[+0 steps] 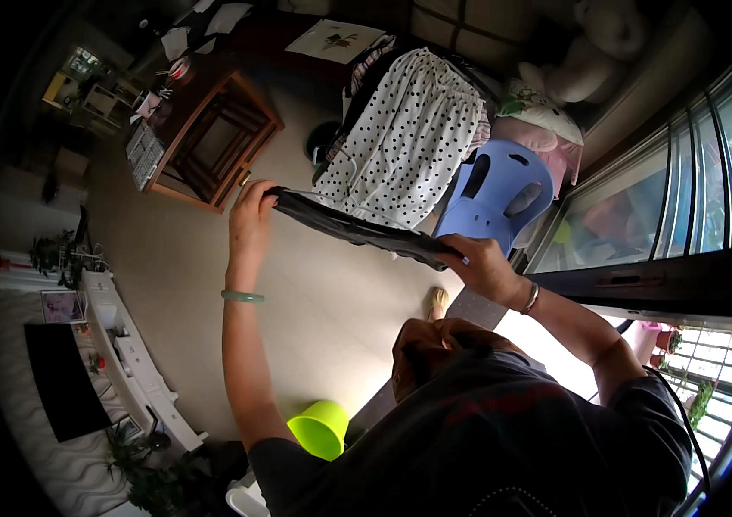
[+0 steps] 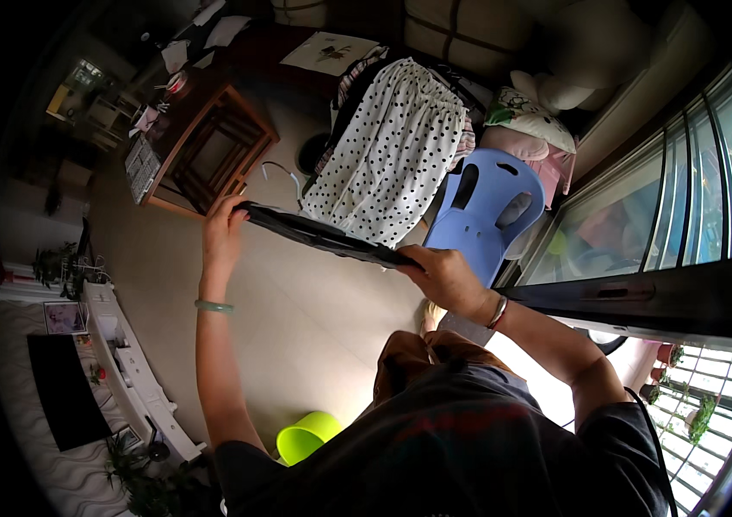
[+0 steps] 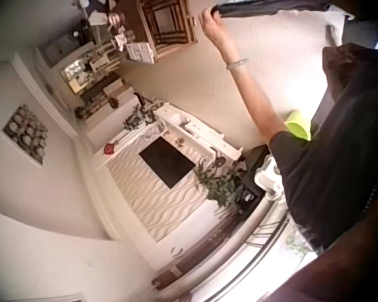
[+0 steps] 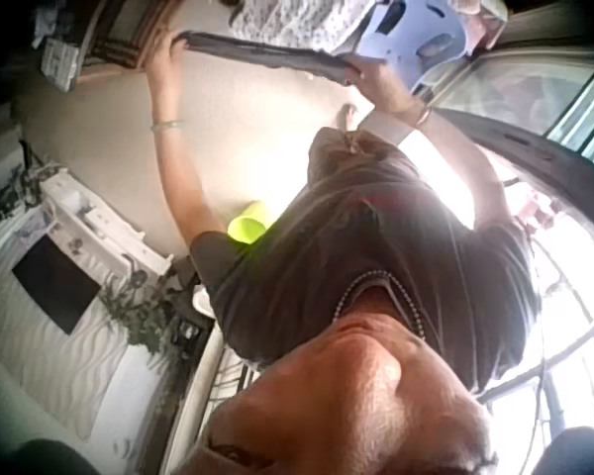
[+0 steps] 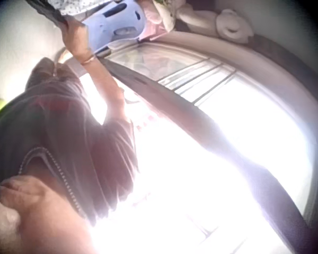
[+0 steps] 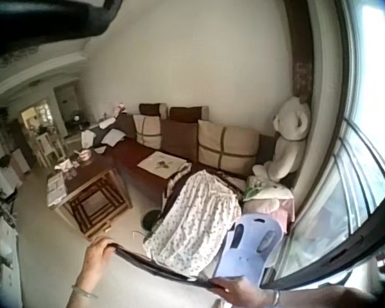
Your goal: The person removes clothes from a washing machine, places them on hangers, and hangs them on a drying rack. They handle a black dress, dark shorts, and a white skirt, using different hangers for each item.
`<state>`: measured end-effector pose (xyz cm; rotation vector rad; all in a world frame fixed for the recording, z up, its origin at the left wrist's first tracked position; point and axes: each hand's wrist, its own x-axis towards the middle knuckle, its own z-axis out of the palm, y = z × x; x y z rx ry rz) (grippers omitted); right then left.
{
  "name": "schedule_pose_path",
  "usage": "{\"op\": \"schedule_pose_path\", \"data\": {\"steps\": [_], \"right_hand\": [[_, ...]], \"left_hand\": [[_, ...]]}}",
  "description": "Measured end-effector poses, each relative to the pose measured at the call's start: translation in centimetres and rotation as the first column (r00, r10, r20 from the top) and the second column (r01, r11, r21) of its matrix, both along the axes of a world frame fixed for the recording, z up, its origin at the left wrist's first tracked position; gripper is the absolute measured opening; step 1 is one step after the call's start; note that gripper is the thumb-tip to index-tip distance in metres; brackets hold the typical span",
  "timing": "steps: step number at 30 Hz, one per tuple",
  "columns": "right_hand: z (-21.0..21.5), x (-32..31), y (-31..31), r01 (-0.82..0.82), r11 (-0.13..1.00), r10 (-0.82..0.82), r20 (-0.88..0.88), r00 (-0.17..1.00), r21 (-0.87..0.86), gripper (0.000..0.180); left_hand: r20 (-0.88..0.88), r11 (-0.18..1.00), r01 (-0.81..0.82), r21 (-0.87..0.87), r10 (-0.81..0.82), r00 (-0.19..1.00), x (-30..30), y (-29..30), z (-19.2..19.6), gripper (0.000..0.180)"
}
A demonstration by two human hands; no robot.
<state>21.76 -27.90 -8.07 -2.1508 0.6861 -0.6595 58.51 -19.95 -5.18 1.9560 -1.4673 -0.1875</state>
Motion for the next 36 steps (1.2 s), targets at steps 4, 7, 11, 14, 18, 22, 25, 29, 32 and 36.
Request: {"op": "schedule_pose_path", "data": {"steps": [4, 7, 11, 14, 18, 22, 25, 29, 32, 36], "right_hand": [[-2.5, 3.4, -1.9, 0.080, 0.996, -0.081, 0.024, 0.996, 0.043, 0.025], [-3.3, 5.6, -4.5, 0.125, 0.987, -0.127, 0.010, 0.992, 0.098, 0.025], [-4.4, 8.4, -9.0, 0.233, 0.965, -0.234, -0.008, 0.972, 0.117, 0.025], [-6.1, 10.3, -12.8, 0.314, 0.942, -0.317, 0.000, 0.949, 0.120, 0.025], [-8.2, 11.9, -17.9, 0.418, 0.897, -0.410, -0.080, 0.909, 0.144, 0.025], [-10.6, 11.6, -22.8, 0.558, 0.819, -0.548, -0.107, 0.830, 0.135, 0.026], [-11.5, 10.2, -26.4, 0.678, 0.722, -0.661, -0.152, 0.735, 0.138, 0.026], [-13.1, 7.6, -31.2, 0.797, 0.587, -0.781, -0.162, 0.604, 0.144, 0.026], [-14.0, 6.2, -34.1, 0.846, 0.521, -0.825, -0.186, 0.534, 0.118, 0.026], [-15.0, 5.3, -36.3, 0.886, 0.446, -0.866, -0.188, 0.463, 0.127, 0.029]], "left_hand": [[0.032, 1.000, -0.007, -0.001, 0.007, 0.999, 3.2, -3.5, 0.1, 0.016], [0.104, 0.997, 0.078, 0.004, -0.078, 0.992, 5.5, -8.2, 0.9, 0.017], [0.189, 0.984, 0.177, -0.003, -0.173, 0.967, 7.8, -15.9, 1.4, 0.017], [0.188, 0.972, 0.235, 0.018, -0.235, 0.954, 9.7, -22.1, 0.3, 0.017], [0.150, 0.945, 0.323, 0.059, -0.328, 0.933, 11.5, -30.6, -2.9, 0.016], [0.160, 0.892, 0.449, 0.050, -0.451, 0.878, 10.7, -39.6, -5.7, 0.015], [0.204, 0.843, 0.537, 0.013, -0.528, 0.824, 8.4, -46.7, -7.7, 0.014], [0.223, 0.777, 0.630, -0.005, -0.613, 0.758, 3.9, -55.3, -10.2, 0.015], [0.253, 0.768, 0.639, 0.035, -0.626, 0.738, 1.3, -60.2, -12.2, 0.016], [0.215, 0.780, 0.615, 0.114, -0.624, 0.751, -0.6, -64.4, -15.5, 0.016]]}}
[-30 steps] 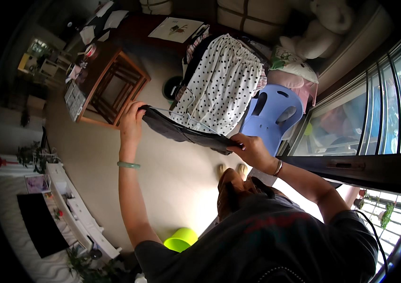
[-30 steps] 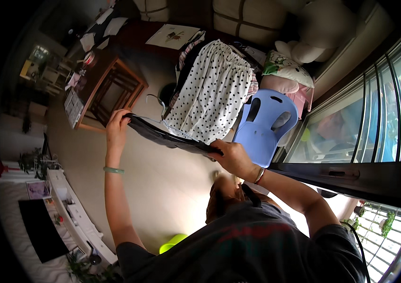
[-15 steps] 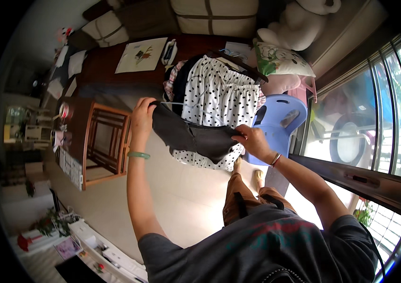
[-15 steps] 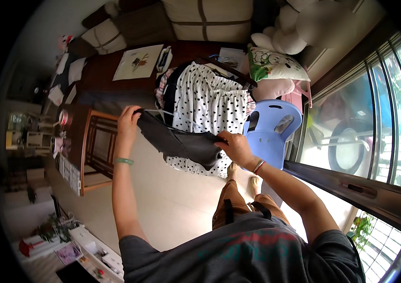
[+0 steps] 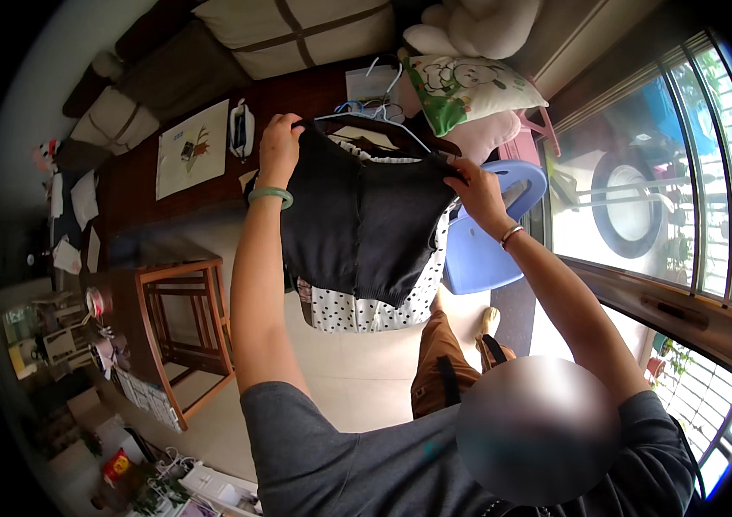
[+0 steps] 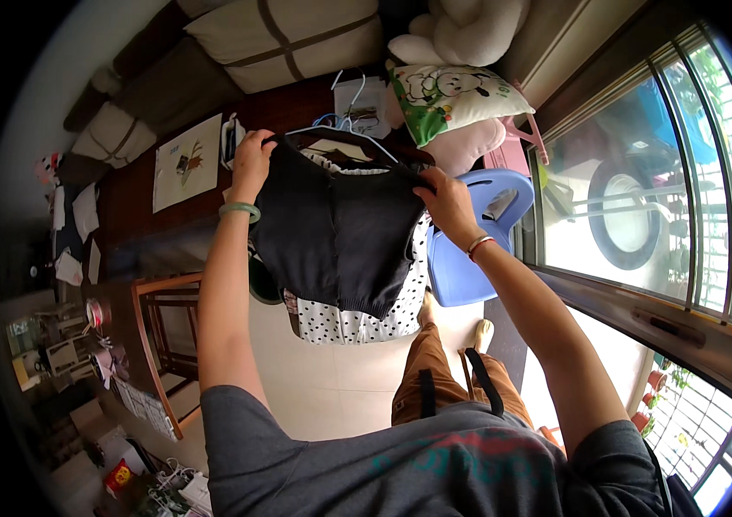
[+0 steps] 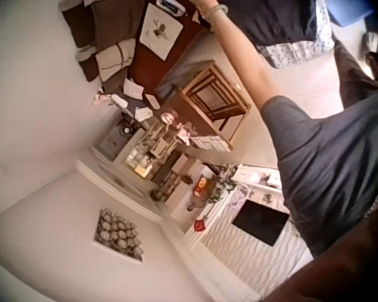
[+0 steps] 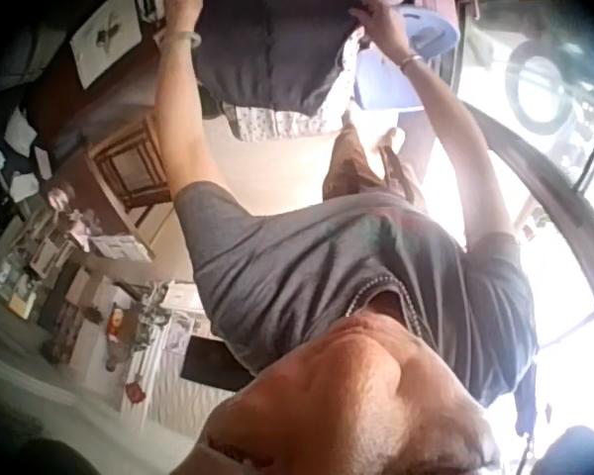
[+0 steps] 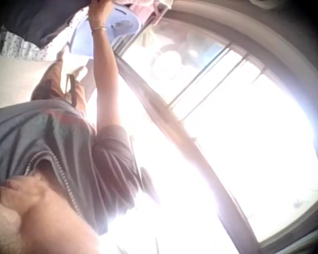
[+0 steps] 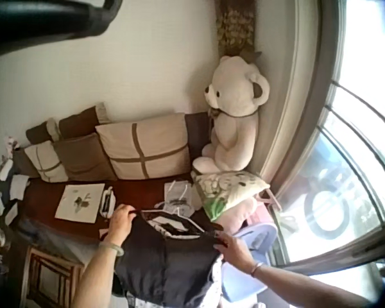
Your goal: The person removes clothes from a washing machine, places them on hangers, and hangs them on a drying rack. They handle a black dress, dark shorts, and a white skirt, using different hangers for each item.
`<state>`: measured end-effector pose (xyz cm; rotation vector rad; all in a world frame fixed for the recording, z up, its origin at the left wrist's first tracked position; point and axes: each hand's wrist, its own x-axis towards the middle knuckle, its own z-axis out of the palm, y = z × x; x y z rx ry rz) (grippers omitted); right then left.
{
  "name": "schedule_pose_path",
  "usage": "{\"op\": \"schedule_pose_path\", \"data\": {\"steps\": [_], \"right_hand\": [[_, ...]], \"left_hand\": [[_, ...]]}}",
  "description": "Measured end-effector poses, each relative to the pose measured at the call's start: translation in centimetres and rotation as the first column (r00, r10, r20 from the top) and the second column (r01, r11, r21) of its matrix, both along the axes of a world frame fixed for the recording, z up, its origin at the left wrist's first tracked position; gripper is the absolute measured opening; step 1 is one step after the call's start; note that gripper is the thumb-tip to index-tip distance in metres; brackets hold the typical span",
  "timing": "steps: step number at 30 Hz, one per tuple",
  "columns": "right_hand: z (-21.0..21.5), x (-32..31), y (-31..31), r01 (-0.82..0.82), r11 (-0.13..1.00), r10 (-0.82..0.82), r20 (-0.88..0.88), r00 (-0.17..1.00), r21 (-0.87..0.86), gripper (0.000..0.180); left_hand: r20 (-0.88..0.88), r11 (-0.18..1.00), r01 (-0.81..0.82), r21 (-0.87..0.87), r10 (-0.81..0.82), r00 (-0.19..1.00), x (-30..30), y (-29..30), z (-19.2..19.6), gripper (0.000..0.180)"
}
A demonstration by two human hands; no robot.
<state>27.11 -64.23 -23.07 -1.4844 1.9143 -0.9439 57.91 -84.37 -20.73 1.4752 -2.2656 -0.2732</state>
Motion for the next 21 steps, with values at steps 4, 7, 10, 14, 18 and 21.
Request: {"op": "schedule_pose_path", "data": {"steps": [4, 7, 10, 14, 18, 21], "right_hand": [[-1.6, -0.7, -1.3, 0.100, 0.993, -0.100, 0.008, 0.995, -0.062, 0.028], [-2.6, -0.9, -1.6, 0.119, 0.989, -0.122, -0.034, 0.992, -0.083, 0.029], [-3.3, -0.6, -1.5, 0.139, 0.990, -0.140, -0.031, 0.990, -0.036, 0.030], [-2.3, -0.8, -0.6, 0.135, 0.991, -0.134, 0.073, 0.988, -0.010, 0.034], [-0.3, -1.4, 2.2, 0.110, 0.992, -0.103, 0.099, 0.990, -0.062, 0.039], [1.0, -2.5, 6.1, 0.087, 0.991, -0.070, 0.168, 0.983, -0.100, 0.037]], "left_hand": [[-0.002, 0.996, -0.044, 0.075, 0.044, 0.999, -1.4, -2.1, -1.8, 0.016], [0.041, 0.995, -0.045, 0.086, 0.041, 0.998, -1.7, -2.5, -3.1, 0.021], [0.018, 0.997, -0.028, 0.077, 0.026, 0.999, -1.6, -2.0, -4.3, 0.027], [-0.150, 0.991, -0.005, 0.132, 0.025, 0.988, -1.5, 0.0, -2.2, 0.029], [-0.292, 0.993, -0.042, 0.111, 0.073, 0.953, -0.9, 4.9, -0.6, 0.027], [-0.451, 0.989, -0.085, 0.120, 0.130, 0.883, -2.6, 10.7, -0.4, 0.025]]}}
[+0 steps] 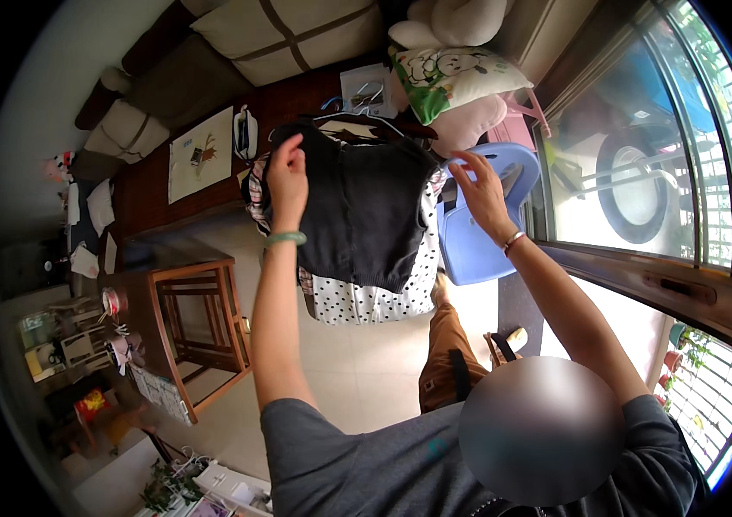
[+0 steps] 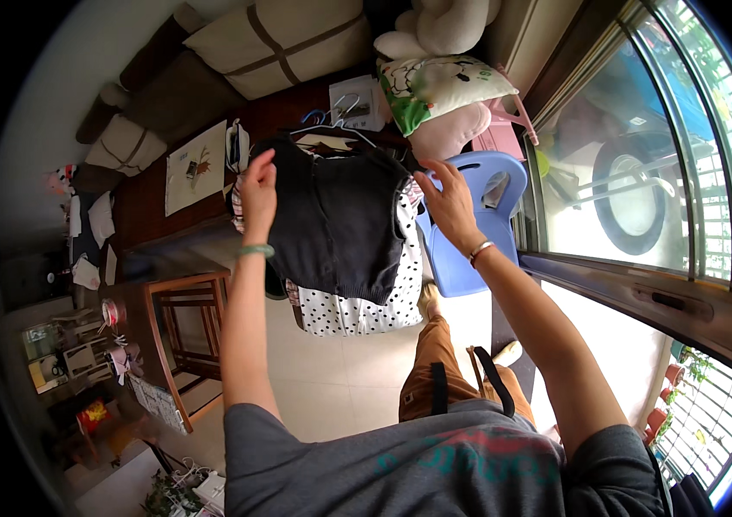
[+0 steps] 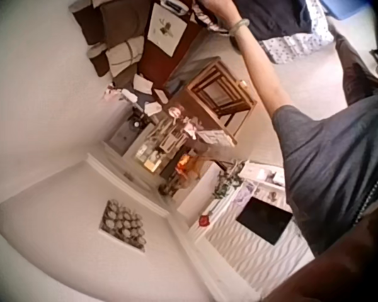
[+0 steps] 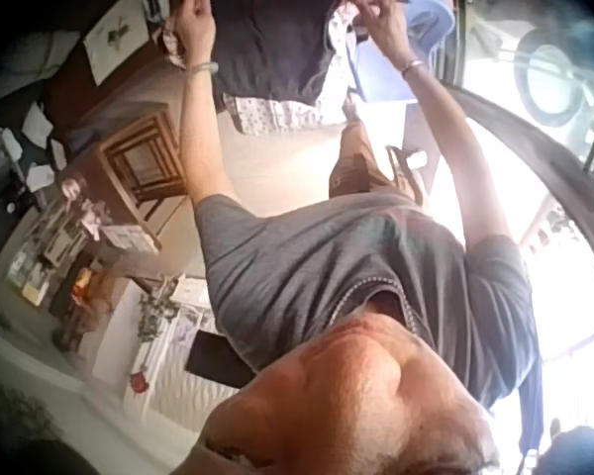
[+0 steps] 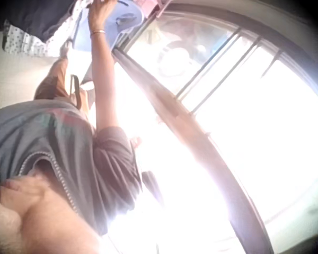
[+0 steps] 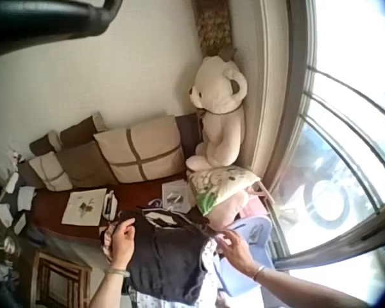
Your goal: The person removes clothes from a washing machine, places them on hangers, and hangs them on a drying rack. They handle a black dress, dark shorts, and a white skirt, using different hangers for each item.
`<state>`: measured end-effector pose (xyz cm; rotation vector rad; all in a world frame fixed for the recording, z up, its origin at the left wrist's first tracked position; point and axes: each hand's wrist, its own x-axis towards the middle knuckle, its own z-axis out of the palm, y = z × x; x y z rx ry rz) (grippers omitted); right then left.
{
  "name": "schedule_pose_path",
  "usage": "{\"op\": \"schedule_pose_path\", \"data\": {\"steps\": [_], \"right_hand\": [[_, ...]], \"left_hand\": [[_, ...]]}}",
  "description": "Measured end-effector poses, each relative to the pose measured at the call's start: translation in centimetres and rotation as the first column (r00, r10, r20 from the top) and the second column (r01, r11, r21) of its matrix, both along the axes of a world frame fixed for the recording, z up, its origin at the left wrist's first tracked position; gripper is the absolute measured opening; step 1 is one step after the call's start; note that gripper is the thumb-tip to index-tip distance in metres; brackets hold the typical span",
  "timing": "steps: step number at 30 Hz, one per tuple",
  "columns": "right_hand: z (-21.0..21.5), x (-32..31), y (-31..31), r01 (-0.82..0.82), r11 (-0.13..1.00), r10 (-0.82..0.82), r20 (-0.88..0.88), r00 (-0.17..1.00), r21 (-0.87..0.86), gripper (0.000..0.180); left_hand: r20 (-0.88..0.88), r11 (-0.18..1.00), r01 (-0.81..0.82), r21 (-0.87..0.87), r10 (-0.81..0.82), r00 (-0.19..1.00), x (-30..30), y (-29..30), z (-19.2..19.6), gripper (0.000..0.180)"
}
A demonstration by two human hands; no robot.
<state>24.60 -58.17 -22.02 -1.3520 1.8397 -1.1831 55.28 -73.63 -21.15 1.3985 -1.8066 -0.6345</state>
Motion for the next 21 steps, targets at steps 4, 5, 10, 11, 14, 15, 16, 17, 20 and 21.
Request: {"op": "schedule_pose_path", "data": {"steps": [4, 5, 10, 11, 14, 15, 16, 17, 20, 21], "right_hand": [[2.1, -2.5, 8.5, -0.049, 0.997, 0.040, 0.139, 0.989, 0.061, 0.034], [2.6, -3.3, 11.2, -0.072, 0.992, 0.050, 0.203, 0.978, 0.106, 0.035], [2.6, -8.9, 27.2, -0.170, 0.962, 0.042, 0.499, 0.866, 0.215, 0.039], [2.7, -10.5, 30.4, -0.145, 0.958, -0.009, 0.530, 0.848, 0.247, 0.038], [4.0, -15.7, 39.0, -0.089, 0.961, -0.076, 0.559, 0.826, 0.262, 0.035], [4.1, -17.7, 41.6, -0.036, 0.962, -0.138, 0.596, 0.791, 0.271, 0.034], [3.9, -19.7, 43.8, 0.022, 0.966, -0.176, 0.590, 0.788, 0.259, 0.034], [3.9, -21.5, 45.9, 0.078, 0.965, -0.214, 0.583, 0.784, 0.249, 0.034], [4.1, -26.4, 50.9, 0.279, 0.934, -0.358, 0.592, 0.722, 0.225, 0.031], [4.2, -27.9, 52.0, 0.318, 0.923, -0.383, 0.618, 0.687, 0.218, 0.030]], "left_hand": [[-0.408, 0.962, 0.140, 0.234, -0.034, 0.913, -6.8, 11.9, -0.3, 0.023], [-0.478, 0.909, 0.235, 0.345, -0.045, 0.877, -8.9, 15.8, 0.1, 0.023], [-0.612, 0.553, 0.552, 0.625, -0.092, 0.785, -20.7, 34.1, -1.7, 0.026], [-0.620, 0.478, 0.578, 0.662, -0.083, 0.780, -23.3, 37.3, -1.0, 0.027], [-0.654, 0.342, 0.665, 0.664, -0.167, 0.738, -30.5, 44.7, -0.1, 0.028], [-0.650, 0.305, 0.674, 0.672, -0.192, 0.735, -33.4, 46.9, 0.5, 0.027], [-0.658, 0.267, 0.698, 0.665, -0.233, 0.716, -36.0, 48.8, 0.7, 0.026], [-0.667, 0.227, 0.719, 0.657, -0.268, 0.695, -38.4, 50.3, 0.8, 0.024], [-0.707, 0.128, 0.773, 0.621, -0.333, 0.624, -45.1, 54.4, 1.6, 0.026], [-0.722, 0.094, 0.783, 0.615, -0.333, 0.607, -47.0, 55.3, 1.9, 0.026]]}}
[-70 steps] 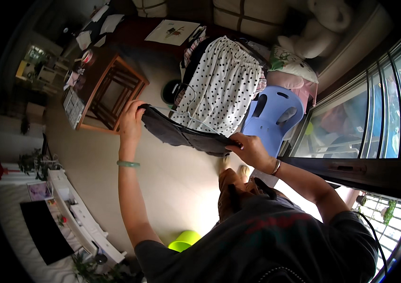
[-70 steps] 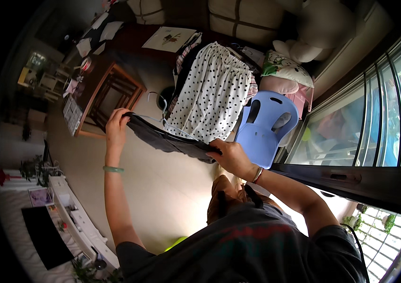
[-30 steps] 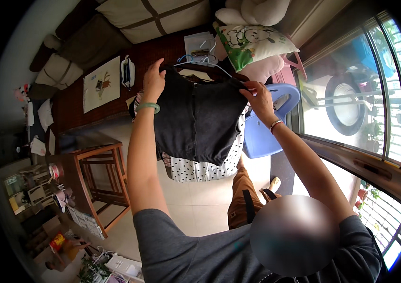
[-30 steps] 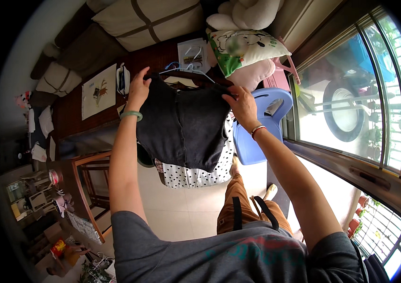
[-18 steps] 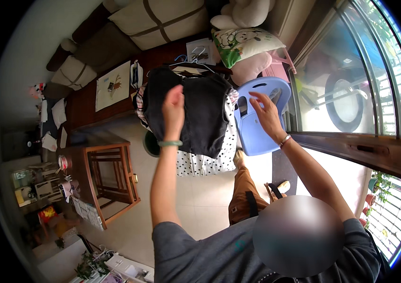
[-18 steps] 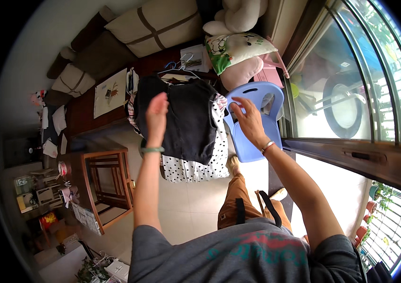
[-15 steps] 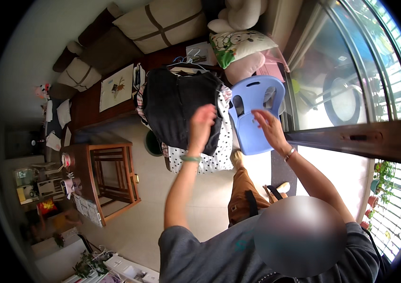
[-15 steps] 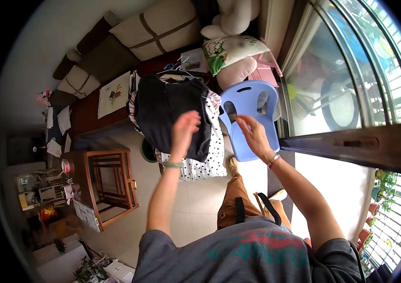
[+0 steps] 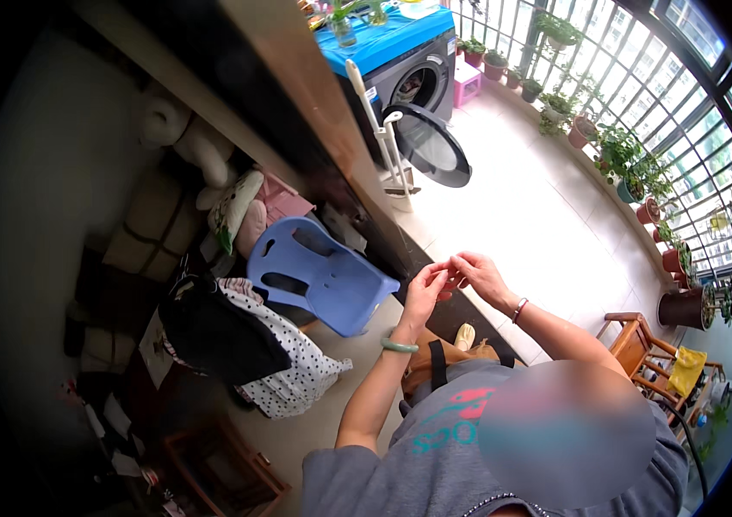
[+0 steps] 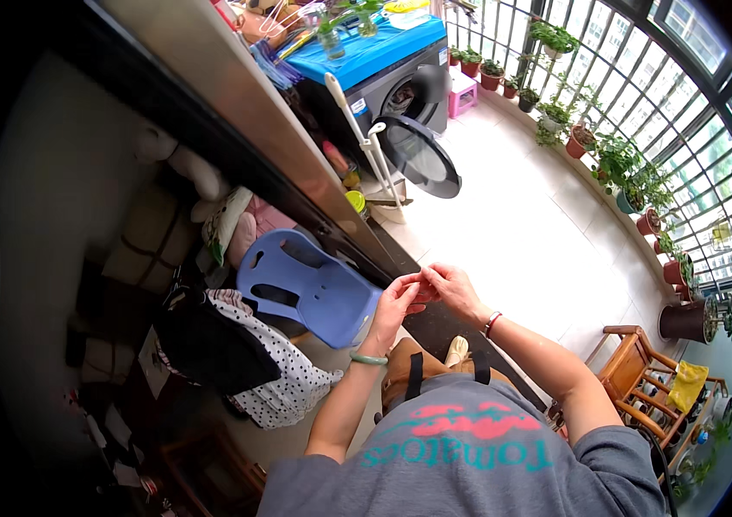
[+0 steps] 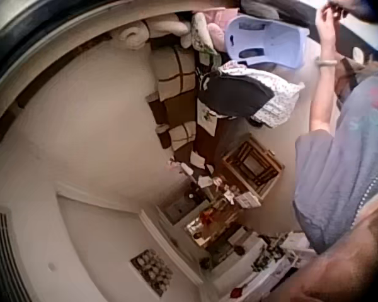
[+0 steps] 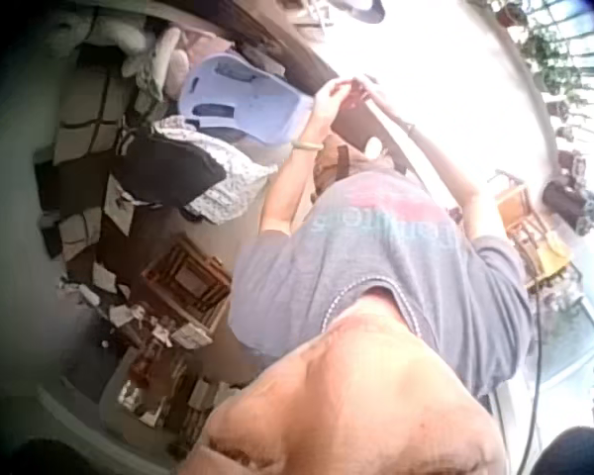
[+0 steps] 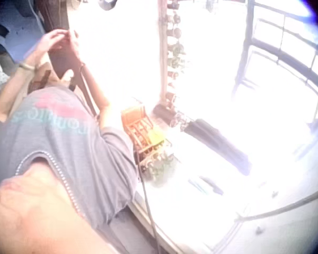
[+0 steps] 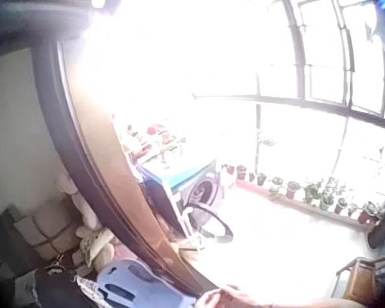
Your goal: The person removes clothes from a washing machine, places them on hangers, and hangs them on a drying rack. They handle a black dress, dark shorts, and a white skirt, using different hangers for each item.
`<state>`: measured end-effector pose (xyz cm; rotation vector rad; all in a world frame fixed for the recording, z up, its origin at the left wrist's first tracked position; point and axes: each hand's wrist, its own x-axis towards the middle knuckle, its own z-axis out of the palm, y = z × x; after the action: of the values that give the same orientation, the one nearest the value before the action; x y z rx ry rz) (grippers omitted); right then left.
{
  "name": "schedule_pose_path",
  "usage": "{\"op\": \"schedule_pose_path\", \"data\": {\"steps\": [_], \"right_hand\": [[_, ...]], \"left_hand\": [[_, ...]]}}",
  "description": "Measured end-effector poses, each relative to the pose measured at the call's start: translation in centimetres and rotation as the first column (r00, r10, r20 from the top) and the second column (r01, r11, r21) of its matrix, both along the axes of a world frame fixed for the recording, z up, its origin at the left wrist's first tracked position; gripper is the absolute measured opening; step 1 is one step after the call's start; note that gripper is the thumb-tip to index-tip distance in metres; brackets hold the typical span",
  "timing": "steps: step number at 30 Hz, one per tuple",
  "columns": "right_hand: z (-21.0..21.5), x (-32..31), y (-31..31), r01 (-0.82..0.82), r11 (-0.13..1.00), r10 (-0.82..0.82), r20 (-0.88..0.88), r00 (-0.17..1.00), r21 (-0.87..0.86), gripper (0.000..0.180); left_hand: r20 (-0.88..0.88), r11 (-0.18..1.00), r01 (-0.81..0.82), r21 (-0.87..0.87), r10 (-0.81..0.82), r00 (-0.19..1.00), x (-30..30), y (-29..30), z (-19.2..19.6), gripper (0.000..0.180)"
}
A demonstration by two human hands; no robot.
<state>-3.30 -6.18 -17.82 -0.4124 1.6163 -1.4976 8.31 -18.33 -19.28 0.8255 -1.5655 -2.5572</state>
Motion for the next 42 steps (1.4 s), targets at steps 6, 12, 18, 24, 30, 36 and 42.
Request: {"op": "schedule_pose_path", "data": {"steps": [6, 12, 18, 24, 30, 36, 42], "right_hand": [[0.7, -6.4, 2.8, 0.127, 0.991, -0.124, 0.054, 0.991, -0.044, 0.029], [-0.2, -13.4, 0.3, 0.029, 0.999, -0.028, 0.025, 0.999, -0.036, 0.028], [2.3, -22.4, -6.2, -0.005, 0.989, 0.042, 0.253, 0.967, -0.145, 0.034], [1.5, -31.6, -11.4, 0.034, 0.966, 0.114, 0.538, 0.835, -0.257, 0.040], [-0.4, -37.7, -12.8, -0.090, 0.981, 0.175, 0.593, 0.786, -0.170, 0.028], [-1.9, -44.6, -13.3, -0.240, 0.960, 0.275, 0.629, 0.727, -0.142, 0.025], [-3.9, -54.3, -11.6, -0.371, 0.928, 0.285, 0.558, 0.779, 0.044, 0.024]], "left_hand": [[0.018, 1.000, 0.011, 0.023, -0.011, 1.000, -7.7, 3.7, 0.9, 0.027], [-0.010, 0.994, -0.090, 0.061, 0.091, 0.996, -13.9, 2.3, -0.6, 0.026], [-0.243, 0.909, -0.337, 0.247, 0.395, 0.886, -23.3, -2.0, -0.9, 0.032], [-0.271, 0.809, -0.531, 0.253, 0.586, 0.763, -30.3, -4.7, 2.6, 0.036], [-0.202, 0.739, -0.618, 0.268, 0.670, 0.714, -35.4, -4.6, 3.1, 0.035], [-0.213, 0.616, -0.710, 0.340, 0.786, 0.580, -41.6, -2.7, 0.2, 0.033], [-0.116, 0.489, -0.762, 0.425, 0.864, 0.490, -49.6, 1.2, -1.7, 0.034]]}}
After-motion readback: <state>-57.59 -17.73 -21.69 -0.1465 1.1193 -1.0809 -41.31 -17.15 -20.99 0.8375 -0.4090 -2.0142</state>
